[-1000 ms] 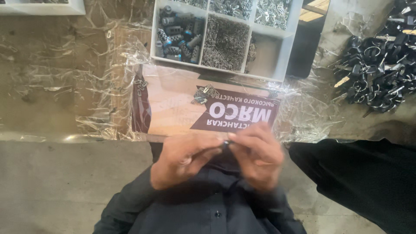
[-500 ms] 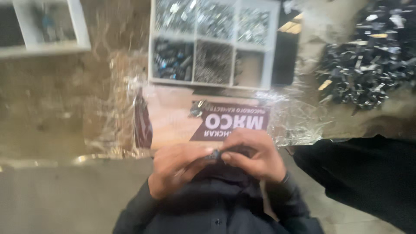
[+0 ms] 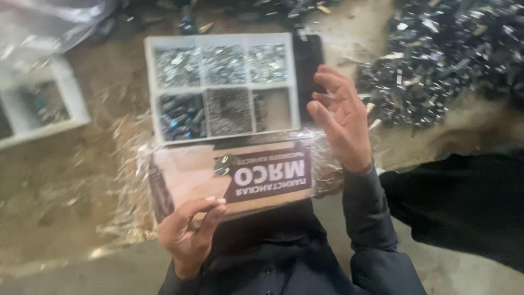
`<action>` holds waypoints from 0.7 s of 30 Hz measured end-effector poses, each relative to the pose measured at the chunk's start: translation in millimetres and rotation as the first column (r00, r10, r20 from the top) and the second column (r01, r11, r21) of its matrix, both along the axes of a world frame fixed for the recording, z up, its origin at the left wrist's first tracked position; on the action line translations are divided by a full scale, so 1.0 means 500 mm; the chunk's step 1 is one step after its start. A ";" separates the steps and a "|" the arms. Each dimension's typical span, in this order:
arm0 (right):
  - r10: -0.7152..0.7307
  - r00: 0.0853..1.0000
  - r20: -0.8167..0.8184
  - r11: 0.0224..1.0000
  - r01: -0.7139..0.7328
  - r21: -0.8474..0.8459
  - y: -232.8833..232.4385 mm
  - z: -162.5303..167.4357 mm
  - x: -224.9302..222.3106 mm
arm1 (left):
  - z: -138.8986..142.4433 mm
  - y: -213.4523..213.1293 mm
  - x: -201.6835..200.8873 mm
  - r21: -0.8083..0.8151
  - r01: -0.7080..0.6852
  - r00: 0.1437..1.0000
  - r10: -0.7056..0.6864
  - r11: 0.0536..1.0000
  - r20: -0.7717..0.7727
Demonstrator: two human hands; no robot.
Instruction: The person sits at a workbench and assembles small cylindrical metal connectors by hand, picking parts from a compartment organizer box and threading them together one at a time, placing finished assemblies aside and taking new components from the box.
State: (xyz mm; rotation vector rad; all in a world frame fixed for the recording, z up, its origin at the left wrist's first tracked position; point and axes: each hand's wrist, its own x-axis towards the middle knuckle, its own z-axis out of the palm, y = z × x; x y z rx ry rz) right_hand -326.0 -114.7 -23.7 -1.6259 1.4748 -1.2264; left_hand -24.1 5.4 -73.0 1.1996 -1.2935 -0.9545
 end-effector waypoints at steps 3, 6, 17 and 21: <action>-0.286 0.781 -0.556 0.953 0.171 -0.250 -0.006 -0.021 -0.118 | -0.001 -0.018 -0.022 -0.005 0.027 1.000 -0.027 1.000 -0.011; -0.466 0.480 -0.744 0.885 0.253 -0.391 -0.062 -0.030 -0.266 | 0.005 -0.035 -0.047 -0.031 0.011 1.000 -0.010 0.999 0.019; -0.314 0.186 -0.931 0.937 0.221 -0.272 -0.317 -0.047 -0.481 | 0.041 -0.057 -0.171 -0.113 -0.024 0.995 0.034 0.993 0.091; -0.396 0.615 -0.682 0.876 0.031 -0.480 -0.107 0.052 -0.394 | 0.054 -0.075 -0.192 -0.033 0.066 0.994 -0.063 0.997 0.086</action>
